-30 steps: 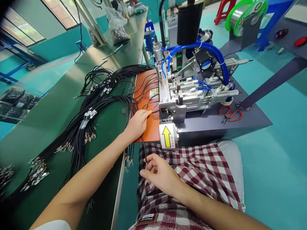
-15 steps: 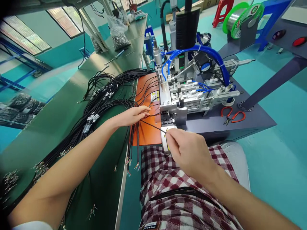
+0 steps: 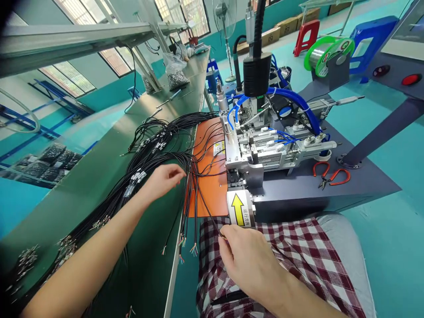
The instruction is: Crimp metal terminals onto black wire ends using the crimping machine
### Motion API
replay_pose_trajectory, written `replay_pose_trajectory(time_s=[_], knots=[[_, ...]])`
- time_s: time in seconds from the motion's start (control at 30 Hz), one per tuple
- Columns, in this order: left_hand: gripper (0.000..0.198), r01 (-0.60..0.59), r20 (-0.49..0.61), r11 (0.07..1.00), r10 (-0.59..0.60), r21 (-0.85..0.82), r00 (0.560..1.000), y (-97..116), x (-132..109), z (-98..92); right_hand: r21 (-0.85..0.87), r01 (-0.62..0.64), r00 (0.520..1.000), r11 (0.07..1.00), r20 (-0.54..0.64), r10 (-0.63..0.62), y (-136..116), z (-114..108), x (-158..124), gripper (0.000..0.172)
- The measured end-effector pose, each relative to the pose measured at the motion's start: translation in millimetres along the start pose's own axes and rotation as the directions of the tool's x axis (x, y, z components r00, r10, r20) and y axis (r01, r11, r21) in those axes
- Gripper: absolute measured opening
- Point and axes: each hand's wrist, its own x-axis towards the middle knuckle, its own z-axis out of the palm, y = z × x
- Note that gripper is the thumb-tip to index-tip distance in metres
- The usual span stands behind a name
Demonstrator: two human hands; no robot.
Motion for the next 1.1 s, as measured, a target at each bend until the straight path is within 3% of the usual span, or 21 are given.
replay_pose_trajectory(time_s=[0.07,0.13,0.27,0.43,0.53,0.67,0.8,0.9,0.97,1.03,1.1], knots=[[0.016,0.073,-0.066,0.991,-0.066,0.111,0.996,-10.8,-11.1,6.2,0.031,-0.018,1.0,0.999,-0.009,0.018,2.1,1.4,-0.7,0.029],[0.027,0.152,-0.167,0.965,-0.118,0.211,0.979,-23.7,-14.2,10.0,0.061,-0.03,0.999,0.998,-0.019,0.031,4.5,1.3,-1.6,0.034],[0.055,0.249,-0.311,0.905,-0.14,0.346,0.94,-52.9,4.0,5.6,0.205,-0.032,0.999,0.978,-0.002,0.033,9.3,-5.5,-1.8,0.042],[0.044,0.165,-0.288,0.878,-0.032,0.45,0.957,-78.5,38.0,3.6,0.534,-0.054,0.994,0.844,-0.055,0.099,15.8,-23.2,2.9,0.029],[0.038,0.199,-0.317,0.86,-0.046,0.471,0.947,-89.9,50.5,7.8,0.668,-0.061,0.98,0.741,-0.1,0.17,17.9,-35.6,6.4,0.025],[0.035,0.284,-0.349,0.847,-0.126,0.45,0.929,-109.6,57.3,11.3,0.739,-0.064,0.964,0.67,-0.127,0.233,19.6,-52.2,5.4,0.023],[0.035,0.315,-0.351,0.857,-0.172,0.408,0.921,-123.8,59.9,11.1,0.732,-0.108,0.958,0.673,-0.104,0.266,21.7,-53.7,-5.6,0.024],[0.035,0.269,-0.346,0.883,-0.132,0.386,0.929,-118.0,60.6,7.0,0.69,-0.169,0.978,0.703,0.028,0.207,19.2,-32.1,-16.0,0.028],[0.035,0.183,-0.326,0.907,-0.054,0.378,0.944,-102.7,58.2,2.9,0.639,-0.205,0.979,0.741,0.148,0.143,16.4,-7.5,-20.4,0.031],[0.032,0.035,-0.27,0.927,0.072,0.374,0.96,-79.1,51.2,0.2,0.555,-0.225,0.963,0.801,0.252,0.095,14.8,19.1,-21.3,0.028],[0.023,-0.175,-0.14,0.917,0.238,0.357,0.961,-51.0,39.6,0.7,0.456,-0.215,0.957,0.864,0.273,0.094,14.5,40.5,-19.2,0.026]])
